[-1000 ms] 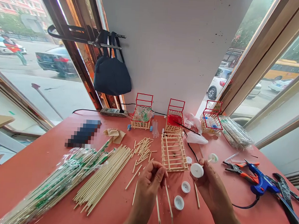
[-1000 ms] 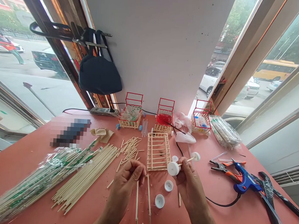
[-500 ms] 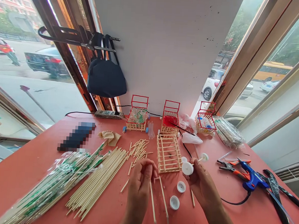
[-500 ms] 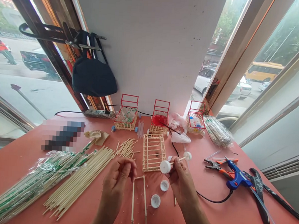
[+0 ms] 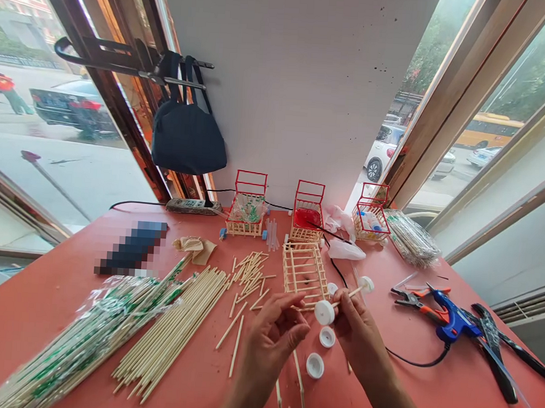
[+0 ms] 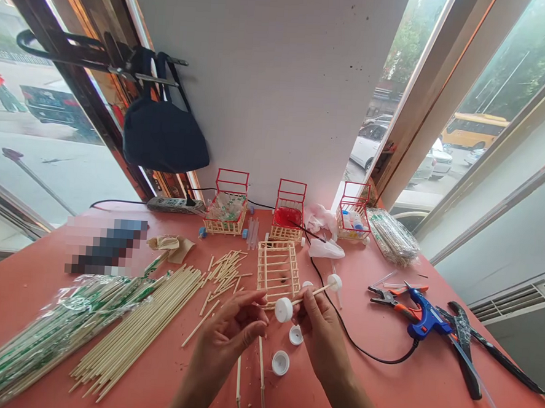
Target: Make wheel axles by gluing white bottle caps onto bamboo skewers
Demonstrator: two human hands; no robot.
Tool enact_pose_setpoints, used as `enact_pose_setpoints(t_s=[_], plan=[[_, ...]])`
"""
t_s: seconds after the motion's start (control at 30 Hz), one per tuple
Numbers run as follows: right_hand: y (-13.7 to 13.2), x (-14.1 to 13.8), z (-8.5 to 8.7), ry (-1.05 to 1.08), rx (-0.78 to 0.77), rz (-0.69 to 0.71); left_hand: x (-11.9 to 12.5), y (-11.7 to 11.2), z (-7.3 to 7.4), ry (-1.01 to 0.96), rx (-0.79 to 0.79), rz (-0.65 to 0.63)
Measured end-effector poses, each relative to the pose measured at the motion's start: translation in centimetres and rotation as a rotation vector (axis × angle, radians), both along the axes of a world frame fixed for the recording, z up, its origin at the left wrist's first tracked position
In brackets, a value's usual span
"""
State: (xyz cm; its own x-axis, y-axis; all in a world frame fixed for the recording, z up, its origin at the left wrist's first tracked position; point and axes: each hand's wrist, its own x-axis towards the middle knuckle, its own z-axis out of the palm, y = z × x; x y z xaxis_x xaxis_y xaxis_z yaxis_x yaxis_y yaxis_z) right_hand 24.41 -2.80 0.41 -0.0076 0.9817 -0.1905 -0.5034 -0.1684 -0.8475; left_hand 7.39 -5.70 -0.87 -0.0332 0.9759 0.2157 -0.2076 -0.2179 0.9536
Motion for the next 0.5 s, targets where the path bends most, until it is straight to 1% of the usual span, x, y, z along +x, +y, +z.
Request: enact_pose_setpoints(t_s=[0.2,0.33,0.5], plan=[[-0.5,0.0,-1.1,-0.136,0.08,0.014,0.2,-0.5,-0.2,0.296,0.227,0.104],[-0.8,0.0,-1.4,-0.229,0.125,0.022,0.3,-0.6,-0.3,0.357,0.272,0.159],[-0.9,-0.2,-1.3,-0.247,0.138,0.041,0.4,-0.8,0.1,0.404,0.301,0.19]])
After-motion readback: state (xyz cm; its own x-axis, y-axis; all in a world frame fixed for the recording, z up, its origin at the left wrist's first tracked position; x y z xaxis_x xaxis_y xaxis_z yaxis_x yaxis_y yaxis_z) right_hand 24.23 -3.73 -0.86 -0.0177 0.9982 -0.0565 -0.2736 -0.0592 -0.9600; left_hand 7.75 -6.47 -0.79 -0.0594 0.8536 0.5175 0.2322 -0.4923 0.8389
